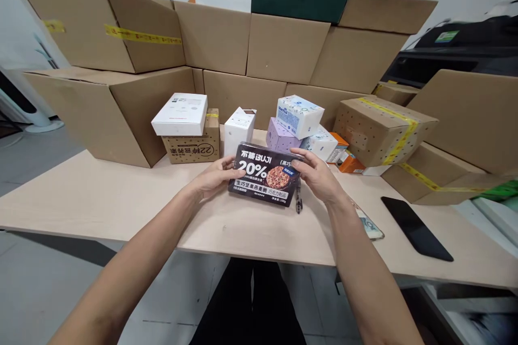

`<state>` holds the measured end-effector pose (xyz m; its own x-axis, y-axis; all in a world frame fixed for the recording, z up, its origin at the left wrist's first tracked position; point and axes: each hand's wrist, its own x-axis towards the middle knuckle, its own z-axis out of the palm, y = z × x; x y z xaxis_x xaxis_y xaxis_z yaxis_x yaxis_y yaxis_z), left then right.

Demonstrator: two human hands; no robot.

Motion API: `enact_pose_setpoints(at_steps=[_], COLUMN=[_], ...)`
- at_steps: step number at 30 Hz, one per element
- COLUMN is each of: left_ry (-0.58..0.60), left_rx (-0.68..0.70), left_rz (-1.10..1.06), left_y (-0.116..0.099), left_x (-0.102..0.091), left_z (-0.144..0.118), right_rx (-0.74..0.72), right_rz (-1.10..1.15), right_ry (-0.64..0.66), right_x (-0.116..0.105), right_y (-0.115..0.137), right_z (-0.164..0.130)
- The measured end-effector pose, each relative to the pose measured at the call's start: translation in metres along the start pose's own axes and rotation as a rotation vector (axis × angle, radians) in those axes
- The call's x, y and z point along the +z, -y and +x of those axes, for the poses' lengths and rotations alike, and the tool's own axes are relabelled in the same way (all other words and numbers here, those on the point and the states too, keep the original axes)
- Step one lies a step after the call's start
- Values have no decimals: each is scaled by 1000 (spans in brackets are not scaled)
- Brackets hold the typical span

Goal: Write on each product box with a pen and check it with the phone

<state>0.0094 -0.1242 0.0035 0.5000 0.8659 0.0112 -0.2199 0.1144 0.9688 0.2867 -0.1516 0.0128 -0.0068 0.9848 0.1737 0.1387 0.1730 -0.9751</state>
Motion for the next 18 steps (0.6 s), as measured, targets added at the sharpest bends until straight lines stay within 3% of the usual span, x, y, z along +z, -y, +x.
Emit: enact_pose_setpoints(at_steps=[5,9,15,18], left_ry=[-63,-120,-171,-194], left_rx=[38,19,106,161], left_rz=[60,75,94,256], left_y=[4,6,10,12], left_x=[-2,0,-1,-5], left_z=[1,2,4,6], right_rx=[-134,-162,-61,16], right_rz=[-28,-87,-39,-17], right_ry=[13,44,14,46], right_x=[-1,-1,-3,-5], right_y=[-10,-14,-10,-9], right_z=[3,4,6,6])
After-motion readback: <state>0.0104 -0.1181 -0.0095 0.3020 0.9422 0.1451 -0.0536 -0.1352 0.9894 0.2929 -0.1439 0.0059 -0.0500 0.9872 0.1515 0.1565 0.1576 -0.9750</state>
